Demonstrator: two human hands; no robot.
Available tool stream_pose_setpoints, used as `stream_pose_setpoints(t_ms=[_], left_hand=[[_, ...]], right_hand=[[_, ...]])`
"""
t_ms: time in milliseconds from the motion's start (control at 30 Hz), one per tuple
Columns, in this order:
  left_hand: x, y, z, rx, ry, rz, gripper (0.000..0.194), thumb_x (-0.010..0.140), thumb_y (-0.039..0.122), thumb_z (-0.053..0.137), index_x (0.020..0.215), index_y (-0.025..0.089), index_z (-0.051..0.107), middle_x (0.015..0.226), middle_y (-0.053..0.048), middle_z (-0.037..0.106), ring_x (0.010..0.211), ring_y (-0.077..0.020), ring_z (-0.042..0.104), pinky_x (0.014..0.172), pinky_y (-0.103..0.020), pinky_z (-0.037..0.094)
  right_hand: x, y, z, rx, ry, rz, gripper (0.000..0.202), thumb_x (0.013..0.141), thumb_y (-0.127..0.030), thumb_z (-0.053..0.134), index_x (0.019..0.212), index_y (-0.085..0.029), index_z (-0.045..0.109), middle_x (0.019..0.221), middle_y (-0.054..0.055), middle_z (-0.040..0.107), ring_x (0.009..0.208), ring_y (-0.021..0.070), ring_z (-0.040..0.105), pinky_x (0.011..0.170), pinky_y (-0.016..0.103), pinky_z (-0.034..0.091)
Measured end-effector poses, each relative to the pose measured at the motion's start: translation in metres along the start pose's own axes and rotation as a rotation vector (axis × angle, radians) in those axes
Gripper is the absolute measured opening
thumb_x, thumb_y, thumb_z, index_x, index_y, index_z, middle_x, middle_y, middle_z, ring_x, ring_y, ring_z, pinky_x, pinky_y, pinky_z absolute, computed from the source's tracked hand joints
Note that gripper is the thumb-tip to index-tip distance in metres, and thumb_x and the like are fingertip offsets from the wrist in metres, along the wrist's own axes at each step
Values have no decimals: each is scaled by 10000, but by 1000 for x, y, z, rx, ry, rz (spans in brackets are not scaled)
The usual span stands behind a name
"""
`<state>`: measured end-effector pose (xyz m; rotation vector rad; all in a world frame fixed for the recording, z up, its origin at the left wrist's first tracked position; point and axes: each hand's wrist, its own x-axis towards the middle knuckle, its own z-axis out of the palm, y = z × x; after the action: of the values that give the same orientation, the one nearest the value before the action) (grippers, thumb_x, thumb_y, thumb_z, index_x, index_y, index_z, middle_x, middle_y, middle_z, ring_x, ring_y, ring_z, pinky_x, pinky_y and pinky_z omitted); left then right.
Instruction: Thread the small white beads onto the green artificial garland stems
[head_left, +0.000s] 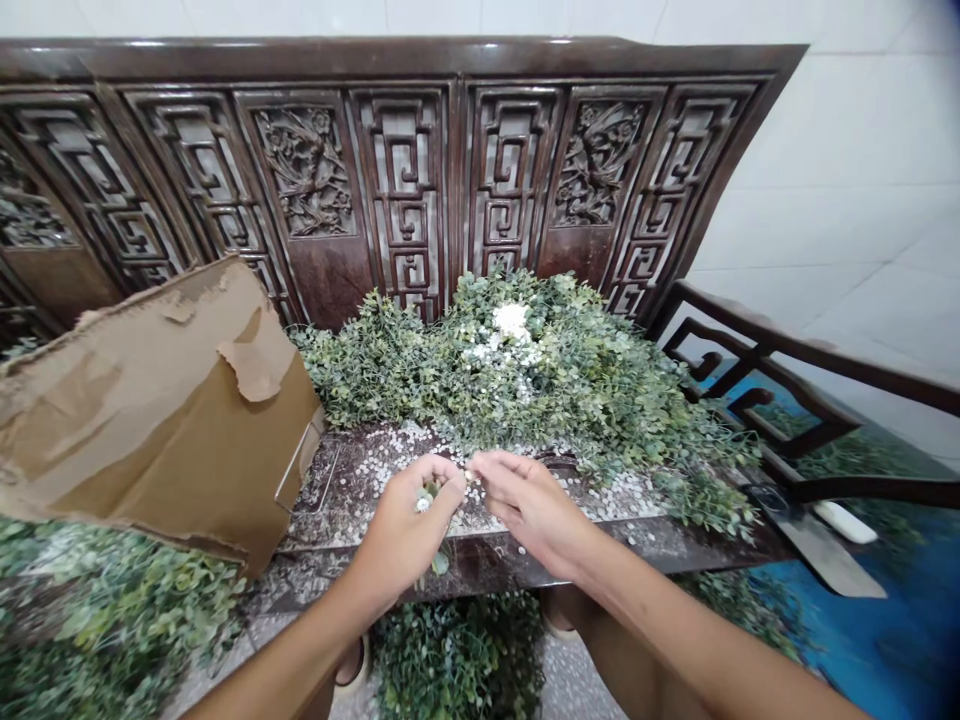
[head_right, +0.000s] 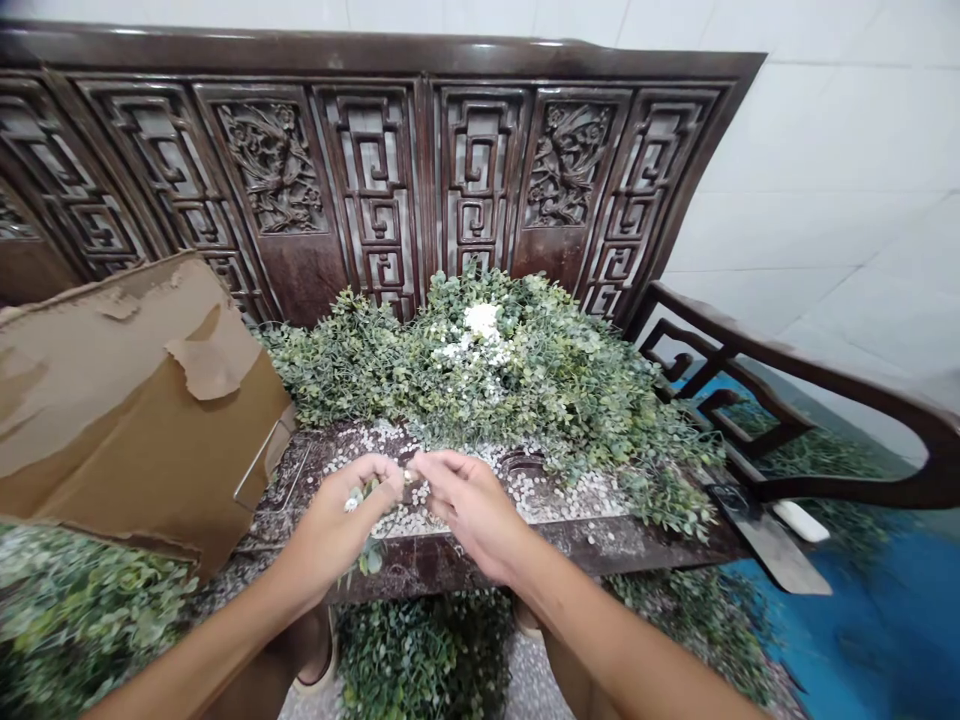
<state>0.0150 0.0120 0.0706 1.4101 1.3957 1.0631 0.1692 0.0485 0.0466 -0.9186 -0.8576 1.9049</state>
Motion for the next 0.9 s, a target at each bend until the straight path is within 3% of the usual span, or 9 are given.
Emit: stream_pose_setpoints(t_ms=[67, 133, 267, 367, 433, 533, 700, 800, 900], left_hand=[[2, -4, 1, -28, 43, -65, 166, 833, 347, 553, 841, 211, 648, 857, -20, 663, 854, -191, 587, 801, -292, 445], [4, -9, 1, -75, 93, -118, 198, 816, 359, 578, 917, 206, 654, 956, -39, 670, 919, -199, 588, 835, -298, 440], [9, -20, -4, -151, 173, -132, 265, 754, 309, 621, 988, 186, 608, 949, -34, 639, 863, -179, 582, 767, -276, 444], [13, -25, -7, -101, 261, -108, 210, 746, 277, 592, 933, 182, 583, 860, -10, 608, 757, -156, 551, 702, -265, 426], [15, -26, -9, -24, 303, -77, 137, 754, 275, 569, 859, 188, 561, 802, 6, 580, 720, -152, 526, 689, -266, 412], [15, -26, -8, 94, 316, 0, 74, 751, 263, 555, 771, 197, 529, 777, 5, 568, 769, -178, 535, 743, -289, 415], [12, -30, -5, 137, 177, -53, 111, 800, 307, 524, 829, 200, 532, 839, -21, 618, 838, -211, 572, 797, -332, 423], [11, -32, -3, 155, 153, -85, 137, 823, 343, 515, 822, 206, 504, 806, -10, 599, 796, -206, 571, 754, -325, 423], [10, -30, -2, 183, 149, -93, 173, 823, 375, 531, 787, 212, 486, 768, 3, 573, 772, -202, 564, 731, -319, 422]], right_hand=[[6, 0, -3, 160, 119, 81, 64, 816, -182, 650, 777, -136, 670, 734, 7, 574, 511, 37, 408, 412, 148, 311], [10, 1, -6, 231, 224, 177, 126, 800, -40, 570, 805, -132, 655, 752, 33, 595, 597, 58, 528, 492, 131, 429], [9, 2, -8, 153, 228, 214, 230, 790, 53, 503, 865, -114, 641, 856, 105, 651, 794, 112, 641, 713, 172, 531], [3, 4, -6, 41, 126, 255, 104, 871, -66, 531, 875, -120, 620, 737, 58, 619, 576, 62, 561, 515, 136, 458], [0, 4, -4, -48, 8, 307, 38, 890, -163, 562, 869, -143, 586, 617, -21, 526, 421, 22, 388, 374, 127, 280], [-5, 5, 0, -161, -149, 329, 140, 895, -300, 577, 870, -179, 511, 545, -73, 441, 376, 18, 245, 369, 164, 113], [-9, 8, 6, -355, -234, 214, 343, 879, -322, 588, 1138, -224, 385, 569, -76, 535, 371, 50, 277, 377, 199, 149], [-9, 13, 8, -441, -280, 127, 296, 889, -316, 550, 1118, -231, 383, 562, -93, 527, 367, 53, 286, 382, 197, 176], [-7, 18, 8, -478, -239, 66, 191, 901, -331, 516, 1026, -229, 414, 543, -102, 508, 370, 53, 289, 391, 187, 195]])
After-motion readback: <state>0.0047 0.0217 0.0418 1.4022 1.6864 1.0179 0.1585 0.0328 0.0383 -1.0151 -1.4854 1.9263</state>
